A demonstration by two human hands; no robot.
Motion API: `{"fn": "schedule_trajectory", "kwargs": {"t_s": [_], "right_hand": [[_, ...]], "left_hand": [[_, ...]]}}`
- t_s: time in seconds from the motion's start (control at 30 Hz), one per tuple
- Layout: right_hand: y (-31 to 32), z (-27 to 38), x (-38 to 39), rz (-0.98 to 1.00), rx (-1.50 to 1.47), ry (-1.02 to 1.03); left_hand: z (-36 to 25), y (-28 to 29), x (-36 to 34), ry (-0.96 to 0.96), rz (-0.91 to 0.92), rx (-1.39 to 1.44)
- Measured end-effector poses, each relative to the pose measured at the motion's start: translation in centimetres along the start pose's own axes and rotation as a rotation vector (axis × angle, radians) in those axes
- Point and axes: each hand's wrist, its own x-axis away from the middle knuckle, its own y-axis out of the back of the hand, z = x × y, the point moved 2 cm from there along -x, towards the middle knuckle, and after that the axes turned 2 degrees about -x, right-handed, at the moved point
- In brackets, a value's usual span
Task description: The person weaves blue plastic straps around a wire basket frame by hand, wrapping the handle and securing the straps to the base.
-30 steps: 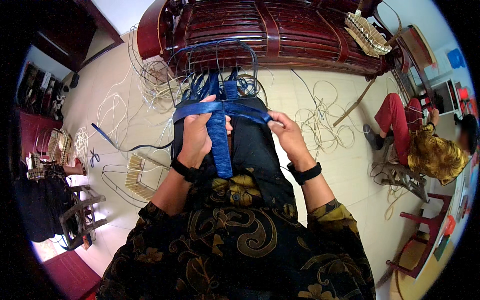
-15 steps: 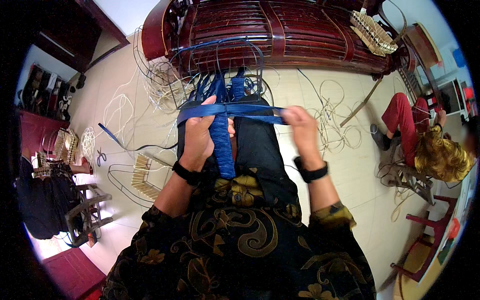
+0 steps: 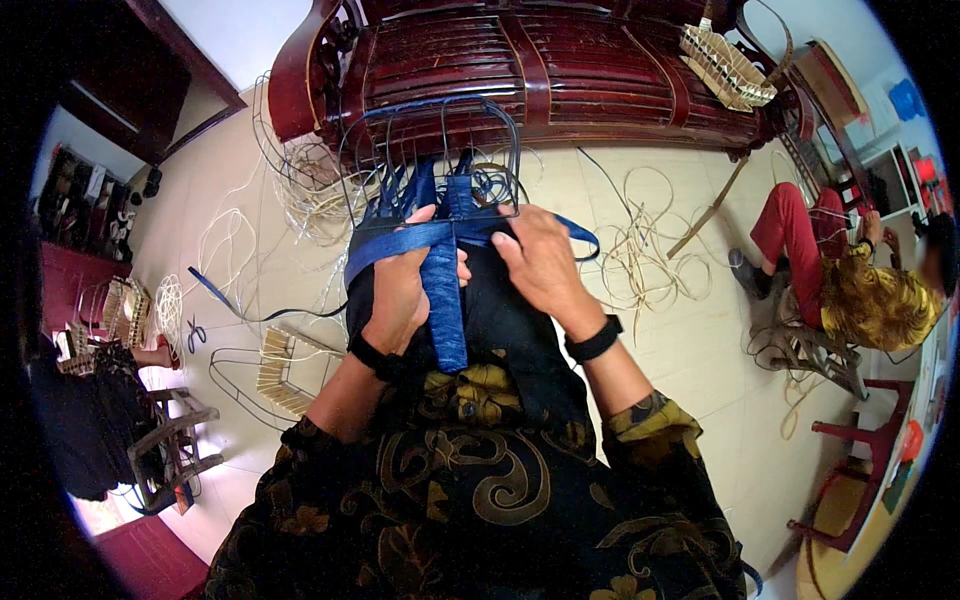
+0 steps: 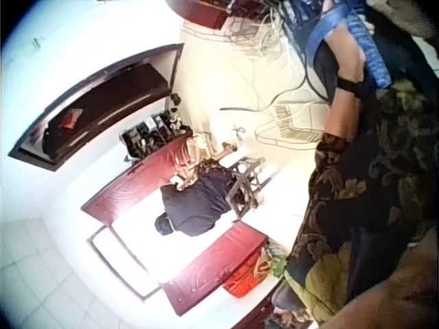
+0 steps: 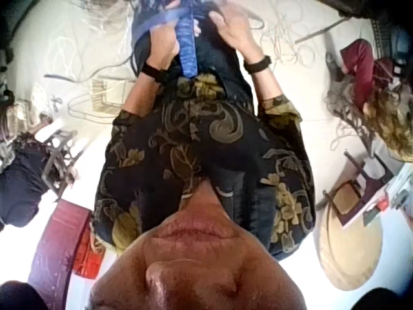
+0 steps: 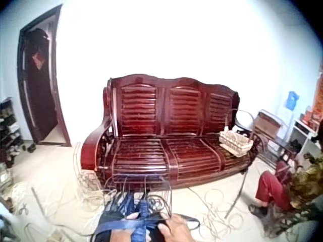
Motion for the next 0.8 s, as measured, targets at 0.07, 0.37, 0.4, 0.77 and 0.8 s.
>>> {"fn": "schedule_trajectory", "kwargs": {"t_s": [0.07,0.37,0.4,0.77,0.8], "right_hand": [[-1.8,0.7,-0.5,-0.051,-0.047,0.009],[-3.6,0.0,-0.7,-0.081,-0.330,-0.020],[-2.6,-0.3,0.2,-0.073,-0.369,-0.051],[19.1,-23.8,23.2,-0.016,0.723,-0.895],[17.1,-19.1,19.4,-0.087,0.729,-0.931]], "left_hand": [[-0.1,0.3,0.3,0.002,-0.004,0.002],[-0.2,0.4,0.2,0.008,-0.012,0.012],[-0.1,0.4,0.1,0.001,-0.014,0.010],[0.6,0.8,-0.8,-0.004,0.002,0.033],[0.7,0.7,-0.5,-0.007,-0.012,0.013]]}}
